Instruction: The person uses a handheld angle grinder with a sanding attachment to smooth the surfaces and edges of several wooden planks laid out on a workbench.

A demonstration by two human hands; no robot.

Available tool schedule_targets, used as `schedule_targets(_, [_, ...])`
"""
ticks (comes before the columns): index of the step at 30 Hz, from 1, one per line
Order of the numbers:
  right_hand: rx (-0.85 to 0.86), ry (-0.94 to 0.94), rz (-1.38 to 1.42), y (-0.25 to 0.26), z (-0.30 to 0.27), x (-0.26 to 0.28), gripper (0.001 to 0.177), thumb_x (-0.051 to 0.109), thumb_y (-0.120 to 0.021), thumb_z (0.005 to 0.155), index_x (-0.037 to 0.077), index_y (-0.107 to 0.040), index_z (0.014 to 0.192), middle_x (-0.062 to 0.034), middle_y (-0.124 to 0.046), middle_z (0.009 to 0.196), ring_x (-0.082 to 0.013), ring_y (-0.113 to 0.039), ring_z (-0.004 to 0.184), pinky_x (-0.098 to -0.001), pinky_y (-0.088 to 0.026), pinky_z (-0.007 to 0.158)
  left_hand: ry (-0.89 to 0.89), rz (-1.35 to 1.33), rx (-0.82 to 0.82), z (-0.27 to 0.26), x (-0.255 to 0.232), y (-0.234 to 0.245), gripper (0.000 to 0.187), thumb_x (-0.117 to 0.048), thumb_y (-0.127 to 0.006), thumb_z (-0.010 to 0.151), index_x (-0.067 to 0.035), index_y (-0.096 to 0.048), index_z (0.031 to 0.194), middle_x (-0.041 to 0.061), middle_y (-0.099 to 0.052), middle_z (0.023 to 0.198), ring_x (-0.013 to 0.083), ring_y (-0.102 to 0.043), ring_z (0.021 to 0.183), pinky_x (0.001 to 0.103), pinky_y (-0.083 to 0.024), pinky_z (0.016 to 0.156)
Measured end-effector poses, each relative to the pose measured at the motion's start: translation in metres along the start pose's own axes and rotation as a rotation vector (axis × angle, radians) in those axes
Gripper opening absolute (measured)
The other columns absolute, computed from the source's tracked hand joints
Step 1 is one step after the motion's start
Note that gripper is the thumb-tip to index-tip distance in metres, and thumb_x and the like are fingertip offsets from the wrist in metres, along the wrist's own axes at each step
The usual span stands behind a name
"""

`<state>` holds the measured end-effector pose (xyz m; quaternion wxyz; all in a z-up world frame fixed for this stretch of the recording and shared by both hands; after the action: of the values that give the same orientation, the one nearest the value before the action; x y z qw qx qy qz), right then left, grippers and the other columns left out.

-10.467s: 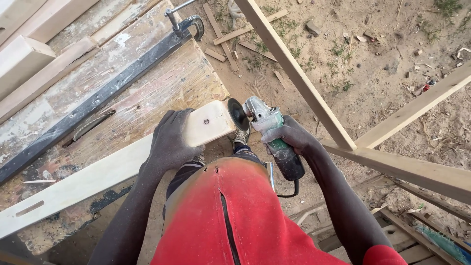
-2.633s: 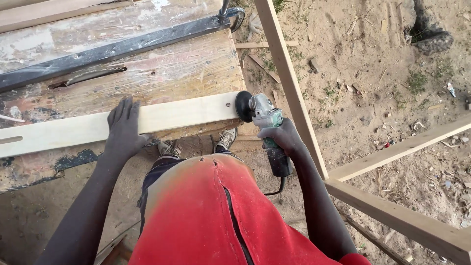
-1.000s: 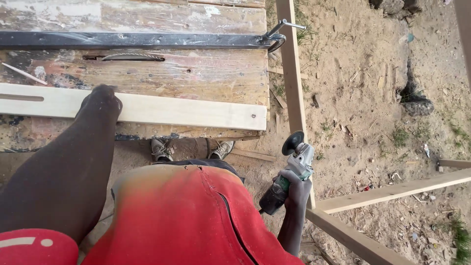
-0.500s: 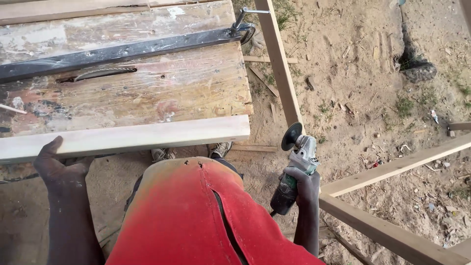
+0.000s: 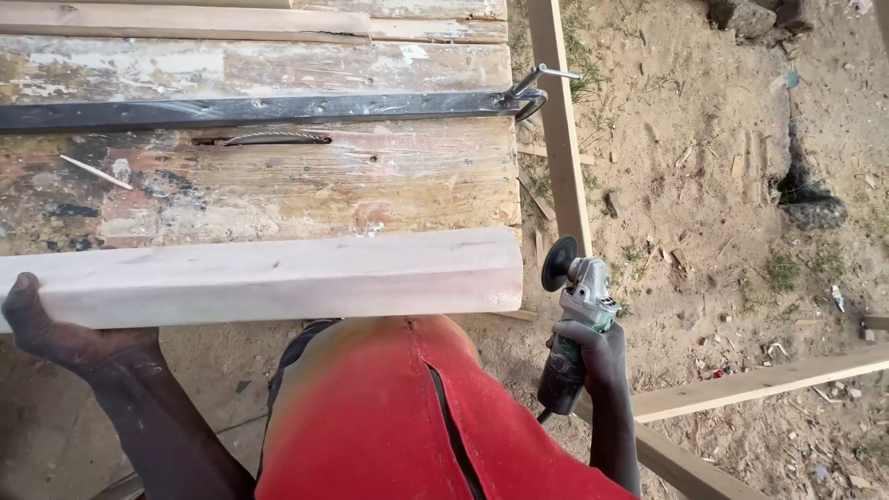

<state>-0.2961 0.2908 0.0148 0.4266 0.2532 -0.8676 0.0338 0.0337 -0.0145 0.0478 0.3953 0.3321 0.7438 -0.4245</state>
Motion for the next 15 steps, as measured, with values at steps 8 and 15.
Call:
schedule_targets(8, [0.006,0.003,-0.033,-0.012,-0.021,-0.001,0.014,-0.002,-0.059,0.055,-0.009,-0.053,0.066,-0.0193,-0.051,0.052,-0.0266,-0.049,0.043,-0.0335,-0.042,0.041,-0.114,-0.315,0.085,0.086,-0.037,0.031,0.066,-0.028,-0.077,0.054,-0.008,-0.055,0.113,0.017,-0.059,0.123,0.0348,-0.058,0.118,0.058,-0.052,0.1])
schedule_targets(15, [-0.106,-0.036,-0.029,-0.024,-0.029,-0.011,0.017,-0.002,-0.06,0.055,-0.009,-0.053,0.069,-0.0227,-0.053,0.055,-0.0285,-0.05,0.044,-0.0352,-0.044,0.042,-0.452,0.074,0.53,0.054,-0.106,-0.026,0.067,-0.035,-0.072,0.061,-0.003,-0.05,0.116,0.017,-0.054,0.124,0.0309,-0.053,0.124,0.048,-0.046,0.111])
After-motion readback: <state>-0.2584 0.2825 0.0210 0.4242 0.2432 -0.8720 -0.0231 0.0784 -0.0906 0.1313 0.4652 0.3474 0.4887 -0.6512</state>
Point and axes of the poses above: each hand's wrist, its own z-axis towards the middle knuckle, its own y-axis out of the back of the hand, x = y × z, the point moved 2 cm from there along z, towards the middle knuckle
